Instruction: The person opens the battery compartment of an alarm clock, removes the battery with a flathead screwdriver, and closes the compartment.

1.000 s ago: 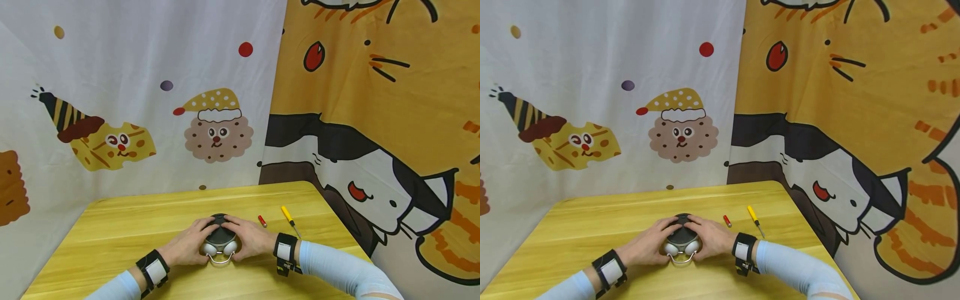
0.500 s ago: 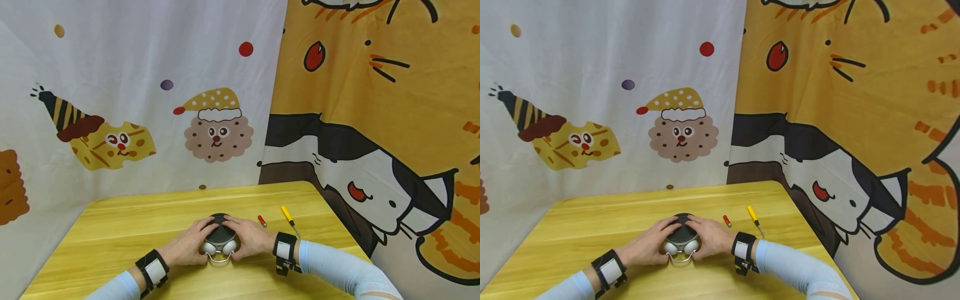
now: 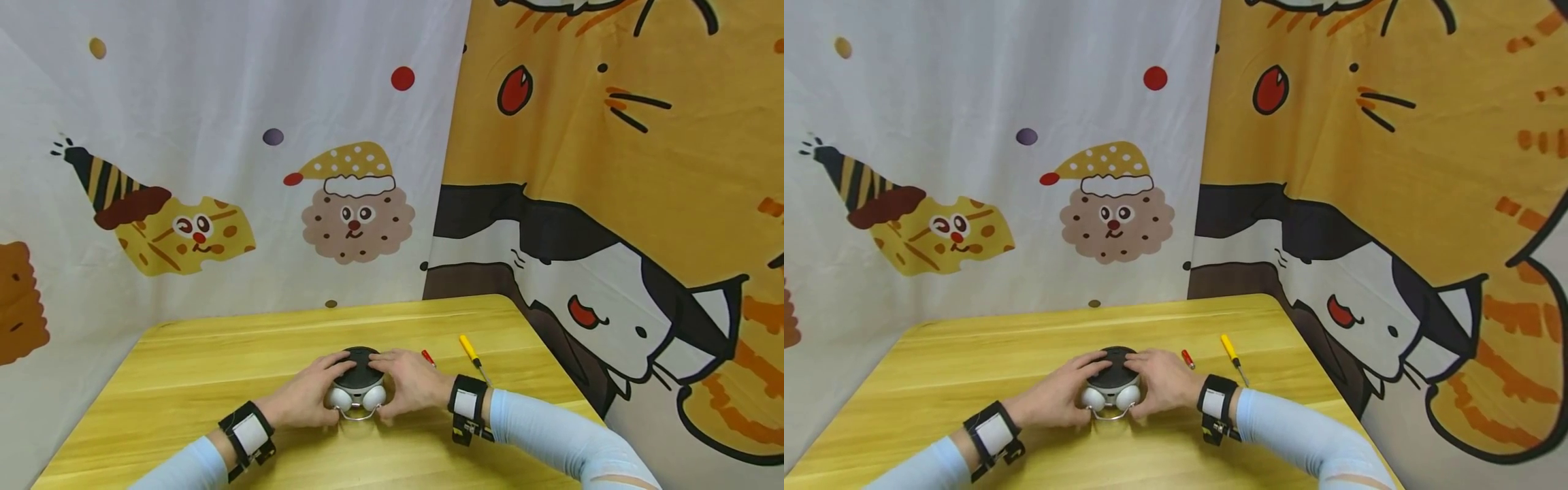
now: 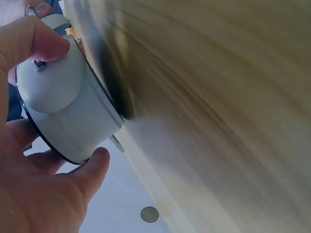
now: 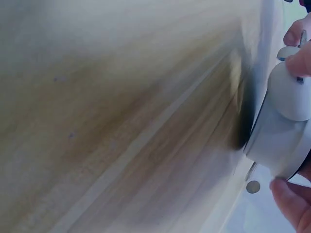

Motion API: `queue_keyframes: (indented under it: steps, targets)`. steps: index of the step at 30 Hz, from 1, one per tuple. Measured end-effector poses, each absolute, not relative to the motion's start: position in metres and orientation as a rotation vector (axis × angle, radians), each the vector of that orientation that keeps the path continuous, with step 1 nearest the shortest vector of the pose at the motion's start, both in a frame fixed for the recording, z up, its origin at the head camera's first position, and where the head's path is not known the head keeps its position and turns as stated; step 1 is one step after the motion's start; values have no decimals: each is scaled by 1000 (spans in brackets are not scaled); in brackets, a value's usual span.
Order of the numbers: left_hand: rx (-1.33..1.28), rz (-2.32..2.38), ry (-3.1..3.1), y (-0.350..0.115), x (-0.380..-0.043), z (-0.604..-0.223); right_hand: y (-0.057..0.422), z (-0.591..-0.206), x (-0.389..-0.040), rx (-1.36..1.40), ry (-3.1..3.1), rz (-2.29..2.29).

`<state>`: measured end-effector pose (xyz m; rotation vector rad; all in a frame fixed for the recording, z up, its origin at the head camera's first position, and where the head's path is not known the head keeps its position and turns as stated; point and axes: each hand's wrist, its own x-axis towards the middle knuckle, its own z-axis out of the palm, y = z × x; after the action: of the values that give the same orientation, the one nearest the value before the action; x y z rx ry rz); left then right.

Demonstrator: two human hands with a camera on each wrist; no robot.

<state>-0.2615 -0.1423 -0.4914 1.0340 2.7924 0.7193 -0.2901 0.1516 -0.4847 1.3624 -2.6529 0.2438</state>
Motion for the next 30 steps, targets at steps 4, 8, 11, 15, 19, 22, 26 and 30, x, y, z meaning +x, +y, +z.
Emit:
queue_keyframes:
  steps: [4, 8, 11, 15, 19, 22, 26, 30]
  targets:
    - [1030, 786, 2761, -143, -263, -490, 154, -484, -292, 1367, -2659, 389]
    - [1051, 820, 2736, -144, -265, -490, 155, -484, -294, 1365, -2646, 484]
    - [1049, 848, 2708, -145, -264, -488, 155, -484, -294, 1372, -2634, 519]
    - [1022, 910, 2662, -145, -264, -484, 156, -483, -295, 1373, -2625, 584]
    - [1019, 970, 2608, -146, -263, -479, 157, -479, -296, 1380, -2642, 714]
    - [1028, 1006, 2570, -147, -263, -475, 158, -477, -296, 1374, -2665, 808]
    - [1032, 1031, 2550, -148, -264, -473, 158, -476, -298, 1360, -2691, 885]
    - [1024, 1046, 2545, -148, -263, -475, 158, -475, -299, 1349, -2718, 933]
